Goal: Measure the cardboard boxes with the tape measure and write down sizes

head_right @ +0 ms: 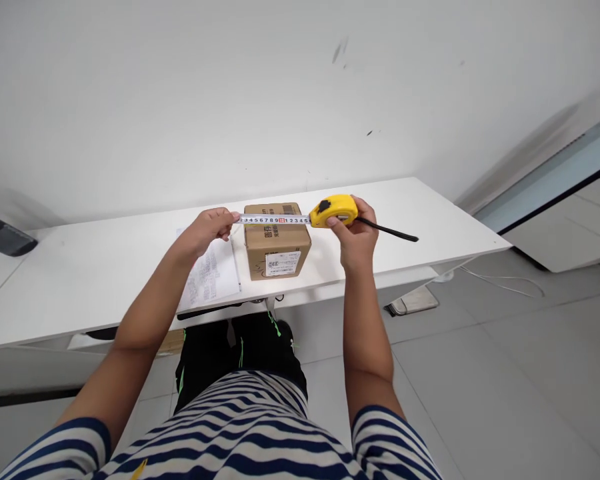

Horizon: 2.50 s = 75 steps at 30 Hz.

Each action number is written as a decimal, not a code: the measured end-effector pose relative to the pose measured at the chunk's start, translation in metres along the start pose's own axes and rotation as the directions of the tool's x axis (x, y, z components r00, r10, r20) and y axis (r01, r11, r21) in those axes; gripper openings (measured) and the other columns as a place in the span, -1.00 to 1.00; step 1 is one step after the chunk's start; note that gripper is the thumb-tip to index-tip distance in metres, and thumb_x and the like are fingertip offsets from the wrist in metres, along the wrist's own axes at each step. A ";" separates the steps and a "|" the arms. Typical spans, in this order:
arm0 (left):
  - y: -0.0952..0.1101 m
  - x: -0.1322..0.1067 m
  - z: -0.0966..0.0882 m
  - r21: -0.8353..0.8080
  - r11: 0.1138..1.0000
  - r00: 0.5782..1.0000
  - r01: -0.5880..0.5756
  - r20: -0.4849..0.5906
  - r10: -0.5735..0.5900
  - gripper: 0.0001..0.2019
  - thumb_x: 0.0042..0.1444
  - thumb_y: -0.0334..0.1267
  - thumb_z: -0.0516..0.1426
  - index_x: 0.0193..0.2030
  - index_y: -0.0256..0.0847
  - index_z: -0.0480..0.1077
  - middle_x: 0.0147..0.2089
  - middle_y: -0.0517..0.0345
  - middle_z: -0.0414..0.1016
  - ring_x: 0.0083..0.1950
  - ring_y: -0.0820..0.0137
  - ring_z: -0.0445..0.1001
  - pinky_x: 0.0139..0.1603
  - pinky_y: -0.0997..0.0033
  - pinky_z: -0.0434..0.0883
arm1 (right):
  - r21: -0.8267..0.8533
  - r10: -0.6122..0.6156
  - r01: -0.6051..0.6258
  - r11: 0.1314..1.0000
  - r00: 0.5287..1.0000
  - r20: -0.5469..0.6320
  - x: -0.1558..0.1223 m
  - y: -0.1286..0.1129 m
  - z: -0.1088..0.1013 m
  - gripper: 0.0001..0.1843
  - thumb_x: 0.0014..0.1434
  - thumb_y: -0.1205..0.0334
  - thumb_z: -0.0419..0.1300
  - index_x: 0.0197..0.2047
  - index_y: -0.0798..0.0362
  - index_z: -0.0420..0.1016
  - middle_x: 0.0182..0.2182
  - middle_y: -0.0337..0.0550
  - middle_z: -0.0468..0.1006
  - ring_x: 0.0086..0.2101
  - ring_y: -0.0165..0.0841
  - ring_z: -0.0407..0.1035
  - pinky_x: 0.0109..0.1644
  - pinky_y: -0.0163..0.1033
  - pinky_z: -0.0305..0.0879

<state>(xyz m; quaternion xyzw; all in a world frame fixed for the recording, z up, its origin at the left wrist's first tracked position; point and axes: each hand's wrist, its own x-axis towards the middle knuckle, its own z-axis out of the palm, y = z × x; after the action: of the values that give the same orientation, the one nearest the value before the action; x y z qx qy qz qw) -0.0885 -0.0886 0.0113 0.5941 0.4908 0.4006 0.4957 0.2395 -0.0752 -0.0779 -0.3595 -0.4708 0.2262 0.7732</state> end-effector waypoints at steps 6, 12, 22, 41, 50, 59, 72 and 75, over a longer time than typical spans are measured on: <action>-0.015 0.024 0.012 0.135 0.978 0.986 0.161 0.024 -0.165 -0.53 0.23 -0.03 0.36 -0.53 -0.14 0.24 -0.55 0.27 0.26 -0.50 0.50 0.23 -0.34 0.38 0.20 | -0.046 0.132 -0.130 0.990 0.991 0.034 0.014 0.023 -0.006 -0.09 -0.24 -0.24 0.64 0.15 -0.10 0.56 0.03 -0.09 0.60 0.03 -0.12 0.55 0.15 0.12 0.58; -0.028 0.027 0.022 0.101 0.992 0.997 0.078 -0.036 -0.074 -0.45 0.22 0.13 0.35 -0.58 -0.16 0.30 -0.53 0.20 0.24 -0.51 0.49 0.11 -0.42 0.40 0.05 | -0.097 0.129 -0.120 0.988 0.988 0.090 0.006 0.030 0.002 -0.10 -0.14 -0.28 0.60 0.21 -0.10 0.55 0.04 -0.09 0.61 -0.02 -0.19 0.55 0.14 0.08 0.58; 0.003 -0.002 -0.002 0.153 0.980 0.992 -0.129 0.016 0.128 -0.57 0.32 0.01 0.28 -0.50 -0.17 0.39 -0.50 0.16 0.39 -0.42 0.43 0.27 -0.29 0.37 0.21 | -0.144 -0.078 0.090 0.986 0.993 0.087 -0.005 -0.013 0.014 -0.22 -0.02 -0.19 0.59 0.22 -0.15 0.55 0.16 -0.05 0.54 0.09 -0.09 0.53 0.25 0.25 0.55; -0.045 -0.047 -0.035 -0.775 0.629 0.987 0.064 -0.045 -0.156 -0.47 0.48 0.20 -0.01 -0.06 -0.20 0.57 -0.33 0.06 0.63 -0.21 0.25 0.67 -0.26 0.38 0.52 | -0.209 -0.152 0.564 0.799 0.525 0.837 -0.109 -0.074 0.189 -0.48 0.56 0.18 -0.06 0.48 -0.19 0.38 0.59 -0.06 0.19 0.62 -0.10 -0.08 0.66 0.35 -0.02; -0.135 -0.039 -0.123 -0.882 0.417 0.844 -0.217 -0.385 -0.374 -0.59 0.47 0.00 -0.03 -0.18 -0.24 0.47 -0.43 0.14 0.64 -0.64 0.59 0.27 -0.11 0.35 0.60 | -0.562 0.378 0.535 0.631 0.421 0.825 -0.178 -0.011 0.234 -0.32 0.36 0.50 0.01 0.50 0.11 0.36 0.54 0.29 0.27 0.55 0.15 0.08 0.60 0.49 -0.05; -0.145 -0.040 -0.121 -0.943 0.301 0.916 -0.141 -0.239 -0.321 -0.59 0.42 0.00 0.02 -0.13 -0.32 0.52 -0.44 0.09 0.62 -0.56 0.53 0.40 0.02 0.23 0.62 | -0.229 0.145 0.711 0.665 0.178 0.973 -0.163 0.036 0.241 -0.60 0.49 0.40 -0.09 -0.01 0.03 0.59 0.48 0.07 0.42 0.56 -0.04 0.08 0.64 0.55 -0.34; -0.153 0.008 -0.107 -0.875 0.478 0.948 0.078 -0.084 -0.308 -0.66 0.41 -0.10 0.02 -0.21 -0.26 0.52 -0.45 0.04 0.60 -0.57 0.45 0.42 -0.05 0.16 0.63 | -0.247 0.139 0.125 0.961 0.554 0.821 -0.156 0.043 0.169 -0.32 0.39 -0.50 -0.13 -0.42 -0.11 0.25 -0.40 -0.17 0.38 -0.29 -0.23 0.34 -0.04 -0.04 0.37; -0.155 0.008 -0.109 -0.882 0.466 0.944 0.078 -0.085 -0.320 -0.65 0.41 -0.08 0.03 -0.20 -0.27 0.53 -0.43 0.02 0.61 -0.56 0.47 0.43 -0.04 0.17 0.64 | -0.276 0.313 -0.150 0.949 0.523 0.793 -0.161 0.043 0.170 -0.16 0.30 -0.67 -0.23 -0.37 -0.09 0.39 -0.45 -0.23 0.35 -0.36 -0.28 0.31 -0.18 -0.11 0.35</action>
<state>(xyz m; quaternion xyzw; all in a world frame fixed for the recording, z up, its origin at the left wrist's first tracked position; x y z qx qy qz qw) -0.2212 -0.0556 -0.1203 0.1484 0.3434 0.5997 0.7074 0.0146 -0.1004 -0.1518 -0.3358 -0.7439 0.4275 0.3888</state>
